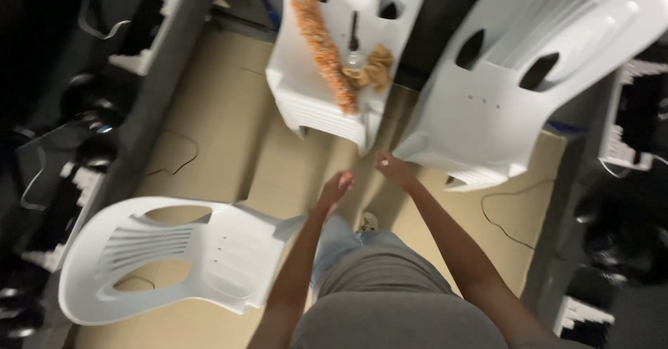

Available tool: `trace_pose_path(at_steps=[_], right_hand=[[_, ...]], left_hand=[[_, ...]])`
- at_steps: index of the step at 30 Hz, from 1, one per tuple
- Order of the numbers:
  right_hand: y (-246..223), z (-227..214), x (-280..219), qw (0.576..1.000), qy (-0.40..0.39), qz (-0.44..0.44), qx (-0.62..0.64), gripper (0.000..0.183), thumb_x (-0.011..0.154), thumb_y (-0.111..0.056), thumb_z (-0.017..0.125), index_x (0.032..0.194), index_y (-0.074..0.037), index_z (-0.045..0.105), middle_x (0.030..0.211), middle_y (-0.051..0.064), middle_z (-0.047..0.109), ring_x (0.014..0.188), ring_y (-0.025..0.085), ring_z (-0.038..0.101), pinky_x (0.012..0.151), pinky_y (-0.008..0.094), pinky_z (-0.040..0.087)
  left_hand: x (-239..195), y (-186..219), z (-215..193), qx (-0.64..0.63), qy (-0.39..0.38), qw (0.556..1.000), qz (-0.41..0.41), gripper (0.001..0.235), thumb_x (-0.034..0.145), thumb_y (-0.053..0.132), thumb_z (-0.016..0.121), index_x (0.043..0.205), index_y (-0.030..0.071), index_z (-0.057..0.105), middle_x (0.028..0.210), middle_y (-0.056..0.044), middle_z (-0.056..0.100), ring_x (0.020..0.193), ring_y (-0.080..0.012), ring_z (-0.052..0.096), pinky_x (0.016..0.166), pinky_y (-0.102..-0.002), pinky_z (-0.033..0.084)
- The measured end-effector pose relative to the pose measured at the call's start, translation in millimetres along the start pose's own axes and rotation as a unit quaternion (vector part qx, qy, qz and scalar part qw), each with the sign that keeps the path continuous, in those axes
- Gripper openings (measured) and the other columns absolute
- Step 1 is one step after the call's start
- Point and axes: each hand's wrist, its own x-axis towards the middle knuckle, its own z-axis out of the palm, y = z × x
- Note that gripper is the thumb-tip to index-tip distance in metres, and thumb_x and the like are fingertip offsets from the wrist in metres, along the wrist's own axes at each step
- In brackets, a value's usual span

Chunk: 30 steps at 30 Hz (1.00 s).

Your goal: The person wipes the seat and backrest of white plastic chairs using a cloth. They repeatedly move the chairs to different positions and continue wiping various surfaces.

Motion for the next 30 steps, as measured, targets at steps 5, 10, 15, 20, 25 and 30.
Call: trace_pose_path(at_steps=[5,10,15,20,25,30], right_hand=[[-26,-52,36,0.998,0.062,-0.017,0.013,0.055,0.095,-0.040,0.069,0.141,-0.012,0.056,0.123,0.008,0.070,0.110,0.021,0.068,0.093,0.036,0.055],[-45,-84,70,0.979,0.089,-0.078,0.163,0.051,0.098,-0.029,0.070,0.141,-0.008,0.053,0.130,0.009,0.068,0.120,0.020,0.066,0.098,0.032,0.055],[-54,-116,96,0.979,0.130,-0.074,0.136,0.048,0.097,-0.026,0.070,0.138,-0.004,0.057,0.122,0.012,0.072,0.110,0.021,0.069,0.094,0.034,0.057],[-59,-152,114,0.981,0.172,0.003,0.084,0.047,0.096,-0.029,0.069,0.135,-0.006,0.059,0.120,0.012,0.073,0.107,0.023,0.072,0.089,0.036,0.059],[-62,-176,132,0.967,0.232,0.047,0.089,0.049,0.095,-0.031,0.070,0.136,-0.007,0.059,0.123,0.013,0.073,0.111,0.026,0.073,0.094,0.036,0.058],[-72,-200,129,0.966,0.246,-0.059,0.058,0.053,0.089,-0.022,0.080,0.131,-0.001,0.055,0.128,0.019,0.061,0.114,0.032,0.063,0.087,0.041,0.057]], left_hand=[[136,33,10,0.162,-0.009,0.978,0.127,0.043,0.099,0.035,0.067,0.129,0.004,0.062,0.116,-0.017,0.071,0.110,-0.0304,0.068,0.093,-0.042,0.053],[222,116,22,0.207,-0.036,0.951,0.226,0.042,0.093,0.023,0.073,0.129,0.006,0.061,0.123,-0.016,0.068,0.116,-0.0306,0.065,0.101,-0.044,0.053],[260,202,34,0.417,-0.028,0.867,0.270,0.069,0.074,0.018,0.080,0.134,0.000,0.051,0.137,-0.029,0.050,0.124,-0.0486,0.047,0.103,-0.052,0.043],[325,172,34,0.487,-0.016,0.807,0.334,0.029,0.088,0.012,0.069,0.116,0.005,0.063,0.120,-0.022,0.060,0.115,-0.0431,0.056,0.098,-0.051,0.049],[334,236,55,0.298,-0.116,0.902,0.291,0.015,0.091,0.015,0.068,0.103,0.006,0.068,0.101,-0.016,0.066,0.098,-0.0358,0.063,0.085,-0.048,0.051],[324,327,100,0.099,-0.207,0.948,0.220,0.015,0.098,0.011,0.059,0.109,0.007,0.067,0.097,-0.013,0.068,0.087,-0.0254,0.066,0.077,-0.037,0.053]])
